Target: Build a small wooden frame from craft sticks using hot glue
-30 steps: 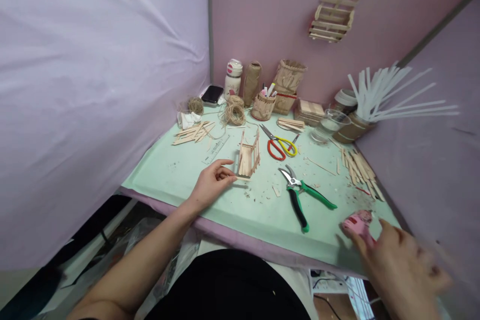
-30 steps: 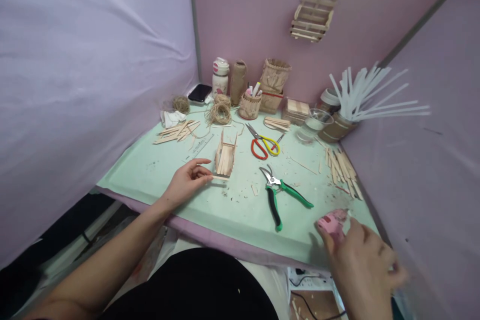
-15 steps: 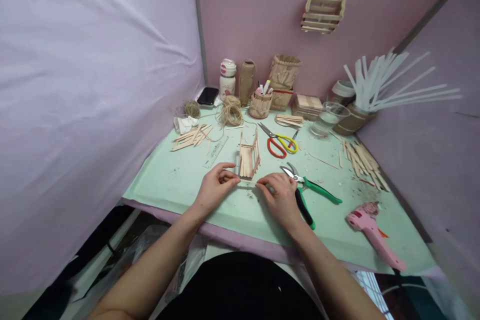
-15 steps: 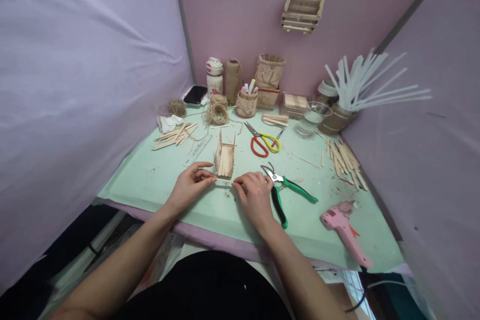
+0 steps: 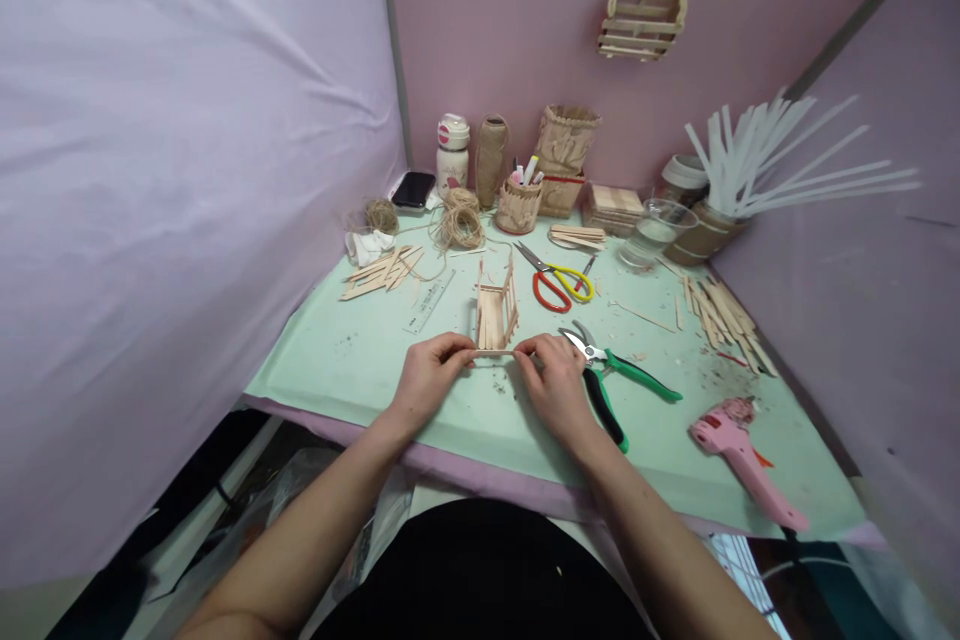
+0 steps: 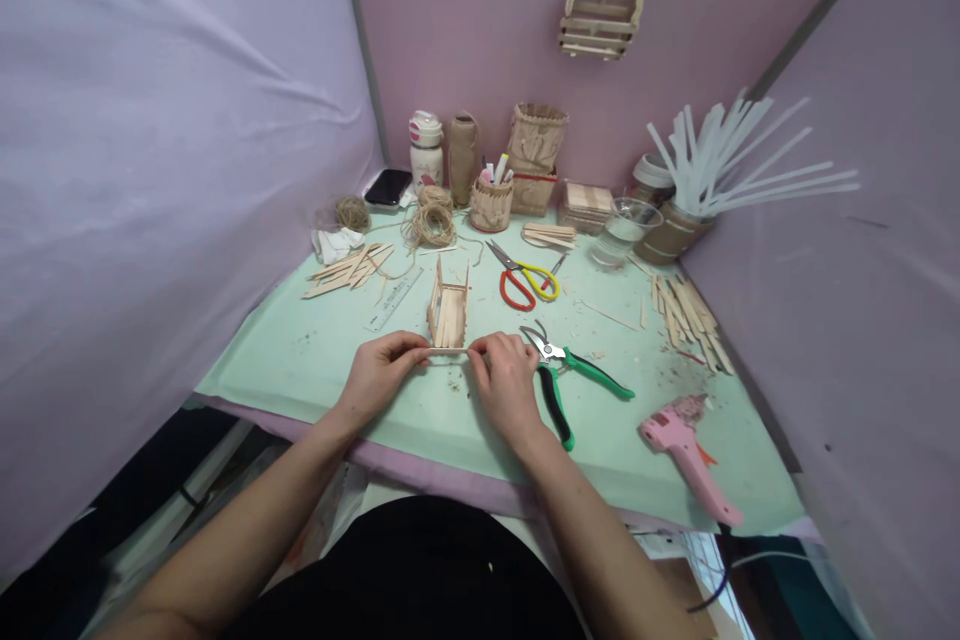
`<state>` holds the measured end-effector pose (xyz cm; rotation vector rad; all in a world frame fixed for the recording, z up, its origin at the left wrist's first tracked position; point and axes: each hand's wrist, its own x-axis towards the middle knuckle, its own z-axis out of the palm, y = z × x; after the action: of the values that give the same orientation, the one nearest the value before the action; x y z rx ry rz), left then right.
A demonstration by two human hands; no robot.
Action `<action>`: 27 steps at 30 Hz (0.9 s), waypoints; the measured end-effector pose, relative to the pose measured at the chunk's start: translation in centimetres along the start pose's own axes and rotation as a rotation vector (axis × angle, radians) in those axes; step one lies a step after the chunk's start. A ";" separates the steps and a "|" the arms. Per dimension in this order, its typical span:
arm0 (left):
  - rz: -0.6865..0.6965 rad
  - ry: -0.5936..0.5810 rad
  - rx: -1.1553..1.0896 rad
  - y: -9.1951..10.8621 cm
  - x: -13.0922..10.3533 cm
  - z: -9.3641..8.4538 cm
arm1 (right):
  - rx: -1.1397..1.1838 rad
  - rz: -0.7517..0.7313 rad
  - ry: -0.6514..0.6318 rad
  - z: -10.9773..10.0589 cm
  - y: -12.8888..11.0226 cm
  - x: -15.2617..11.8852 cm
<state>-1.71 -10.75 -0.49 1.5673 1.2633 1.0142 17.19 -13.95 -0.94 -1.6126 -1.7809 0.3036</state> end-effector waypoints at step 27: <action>0.130 0.166 0.194 -0.2 -0.2 1.0 | -0.047 0.049 0.028 0.5 -0.4 0.2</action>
<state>-0.85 -11.02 -0.95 1.7607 1.4230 1.1514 16.58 -13.76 -0.98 -1.6872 -1.7417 0.2625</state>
